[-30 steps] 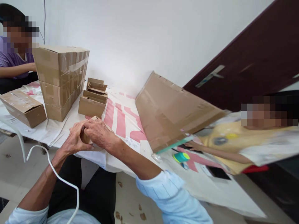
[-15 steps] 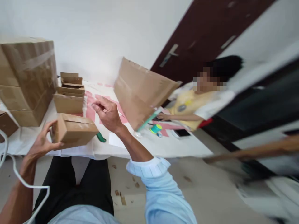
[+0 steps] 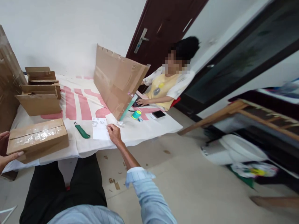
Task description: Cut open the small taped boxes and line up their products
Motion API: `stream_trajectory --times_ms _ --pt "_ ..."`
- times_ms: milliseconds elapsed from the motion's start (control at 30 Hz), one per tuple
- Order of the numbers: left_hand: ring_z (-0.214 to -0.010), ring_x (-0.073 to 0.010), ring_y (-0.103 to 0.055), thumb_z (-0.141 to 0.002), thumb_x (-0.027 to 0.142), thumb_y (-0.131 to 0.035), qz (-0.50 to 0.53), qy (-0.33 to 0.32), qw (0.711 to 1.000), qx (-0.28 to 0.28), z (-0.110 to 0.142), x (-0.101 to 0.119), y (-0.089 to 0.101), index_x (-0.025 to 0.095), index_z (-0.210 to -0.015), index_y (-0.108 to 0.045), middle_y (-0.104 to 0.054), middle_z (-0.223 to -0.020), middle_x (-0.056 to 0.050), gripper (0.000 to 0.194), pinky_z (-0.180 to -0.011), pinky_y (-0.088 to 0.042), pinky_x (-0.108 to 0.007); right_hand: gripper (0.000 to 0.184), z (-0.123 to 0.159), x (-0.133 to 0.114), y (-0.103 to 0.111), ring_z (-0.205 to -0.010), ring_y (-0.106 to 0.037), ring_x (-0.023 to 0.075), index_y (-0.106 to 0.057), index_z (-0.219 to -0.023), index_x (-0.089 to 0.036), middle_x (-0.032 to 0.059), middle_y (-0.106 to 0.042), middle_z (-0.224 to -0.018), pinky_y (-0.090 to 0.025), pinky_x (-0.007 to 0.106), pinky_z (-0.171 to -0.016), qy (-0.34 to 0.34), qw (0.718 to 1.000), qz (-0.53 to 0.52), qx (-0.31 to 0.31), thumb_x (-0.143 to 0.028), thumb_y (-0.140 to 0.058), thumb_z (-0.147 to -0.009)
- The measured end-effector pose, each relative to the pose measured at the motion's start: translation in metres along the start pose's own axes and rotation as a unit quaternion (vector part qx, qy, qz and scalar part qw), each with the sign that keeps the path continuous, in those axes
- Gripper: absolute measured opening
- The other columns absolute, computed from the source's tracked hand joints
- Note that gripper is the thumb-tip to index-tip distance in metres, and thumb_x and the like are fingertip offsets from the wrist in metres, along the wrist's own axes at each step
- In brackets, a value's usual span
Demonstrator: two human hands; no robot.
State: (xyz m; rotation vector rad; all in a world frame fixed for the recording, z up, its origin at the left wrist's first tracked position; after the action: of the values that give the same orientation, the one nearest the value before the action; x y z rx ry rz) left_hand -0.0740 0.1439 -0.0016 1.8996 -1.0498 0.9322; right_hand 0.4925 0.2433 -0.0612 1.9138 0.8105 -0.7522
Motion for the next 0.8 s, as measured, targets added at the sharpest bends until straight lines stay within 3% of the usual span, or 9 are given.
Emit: stream_trajectory --times_ms 167,300,433,533,633,800 --pt "-0.156 -0.0566 -0.042 -0.043 0.047 -0.103 0.032 0.066 0.997 0.013 0.0 -0.006 -0.004 0.03 -0.135 -0.06 -0.062 -0.157 -0.016 0.103 -0.13 -0.035 -0.077 0.02 -0.011 0.008 -0.038 -0.083 -0.071 0.0227 -0.076 -0.087 -0.022 0.0075 -0.078 -0.089 -0.056 0.034 -0.084 0.03 0.998 0.029 -0.042 -0.03 -0.058 -0.09" --pt "-0.16 -0.0579 -0.032 -0.049 0.045 -0.1 0.038 0.081 0.996 -0.003 0.004 -0.003 -0.009 0.04 -0.139 -0.06 -0.058 -0.162 -0.01 0.099 -0.131 -0.03 -0.082 0.019 -0.022 0.011 -0.057 -0.094 -0.072 0.0232 -0.077 -0.09 -0.022 0.0088 -0.079 -0.099 -0.054 0.033 -0.09 0.052 0.994 0.062 -0.072 -0.023 -0.059 -0.093" --pt "-0.158 -0.055 -0.039 -0.047 0.037 -0.1 0.017 0.082 0.996 0.014 0.008 0.009 -0.009 0.05 -0.139 -0.063 -0.063 -0.158 0.003 0.101 -0.134 -0.028 -0.081 0.02 -0.027 0.016 -0.064 -0.096 -0.071 0.0226 -0.077 -0.092 -0.02 0.0093 -0.077 -0.099 -0.052 0.033 -0.09 0.062 0.99 0.093 -0.088 -0.021 -0.058 -0.096" --pt "-0.154 -0.0558 -0.045 -0.044 0.038 -0.1 0.012 0.085 0.995 0.04 0.01 0.015 -0.01 0.054 -0.138 -0.065 -0.068 -0.151 0.004 0.102 -0.133 -0.03 -0.082 0.021 -0.028 0.02 -0.065 -0.095 -0.069 0.0214 -0.077 -0.091 -0.02 0.0081 -0.077 -0.096 -0.051 0.031 -0.089 0.062 0.987 0.112 -0.093 -0.022 -0.058 -0.099" --pt "-0.152 -0.056 -0.047 -0.042 0.035 -0.098 0.015 0.079 0.996 0.049 0.01 0.016 -0.011 0.054 -0.136 -0.066 -0.069 -0.149 0.004 0.101 -0.133 -0.031 -0.082 0.022 -0.028 0.022 -0.066 -0.094 -0.068 0.0208 -0.076 -0.089 -0.02 0.0073 -0.076 -0.094 -0.051 0.03 -0.089 0.062 0.985 0.126 -0.097 -0.022 -0.057 -0.1" --pt "-0.153 -0.0477 -0.05 -0.037 0.032 -0.104 0.012 0.083 0.996 0.033 0.007 0.009 -0.009 0.049 -0.131 -0.067 -0.069 -0.145 0.008 0.102 -0.133 -0.034 -0.075 0.021 -0.027 0.021 -0.067 -0.097 -0.066 0.0205 -0.076 -0.09 -0.02 0.0072 -0.074 -0.097 -0.05 0.03 -0.091 0.076 0.98 0.155 -0.104 -0.019 -0.057 -0.1"
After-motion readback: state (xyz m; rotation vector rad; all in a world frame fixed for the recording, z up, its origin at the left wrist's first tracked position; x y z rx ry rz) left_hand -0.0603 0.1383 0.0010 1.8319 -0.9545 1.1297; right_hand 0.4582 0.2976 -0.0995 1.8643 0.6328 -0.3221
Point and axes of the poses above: each hand's wrist, its own z-axis away from the middle knuckle, its own y-axis out of the back of the hand, x = y × z, the point moved 8 cm from there along -z, towards the middle knuckle
